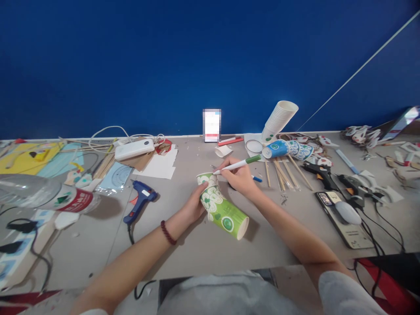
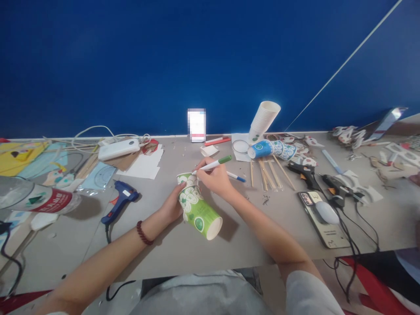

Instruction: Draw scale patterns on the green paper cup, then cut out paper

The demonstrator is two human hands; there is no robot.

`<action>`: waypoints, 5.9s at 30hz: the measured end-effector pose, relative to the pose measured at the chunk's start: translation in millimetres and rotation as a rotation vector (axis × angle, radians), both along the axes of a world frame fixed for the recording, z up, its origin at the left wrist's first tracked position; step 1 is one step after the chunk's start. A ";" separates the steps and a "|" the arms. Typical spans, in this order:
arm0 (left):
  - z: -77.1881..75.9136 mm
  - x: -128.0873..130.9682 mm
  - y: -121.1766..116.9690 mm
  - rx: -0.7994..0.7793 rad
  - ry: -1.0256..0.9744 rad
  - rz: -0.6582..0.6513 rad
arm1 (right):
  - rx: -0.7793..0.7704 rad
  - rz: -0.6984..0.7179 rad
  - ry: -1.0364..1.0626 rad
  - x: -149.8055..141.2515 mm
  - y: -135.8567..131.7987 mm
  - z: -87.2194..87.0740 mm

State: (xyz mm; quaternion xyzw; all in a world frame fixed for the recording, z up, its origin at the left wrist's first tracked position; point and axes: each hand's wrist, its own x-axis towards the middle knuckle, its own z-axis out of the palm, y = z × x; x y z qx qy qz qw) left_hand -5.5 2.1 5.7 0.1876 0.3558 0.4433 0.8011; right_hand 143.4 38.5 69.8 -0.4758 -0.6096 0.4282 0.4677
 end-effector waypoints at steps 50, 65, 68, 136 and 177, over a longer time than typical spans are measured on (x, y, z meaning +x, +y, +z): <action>12.6 0.9 0.2 -0.140 0.017 0.015 | -0.022 -0.040 -0.005 0.1 1.5 -5.1; 14.5 -0.9 0.4 -0.179 -0.016 0.011 | -0.007 -0.019 0.026 -0.3 2.6 -10.6; 14.7 -0.8 0.4 -0.180 -0.022 0.014 | -0.015 -0.016 0.035 -0.2 3.1 -12.2; 9.7 -5.4 1.3 -0.220 -0.140 -0.045 | -0.023 -0.013 0.045 0.5 3.2 -12.6; 9.1 -7.0 2.9 -0.179 -0.183 0.005 | -0.034 0.002 0.072 0.5 4.6 -11.1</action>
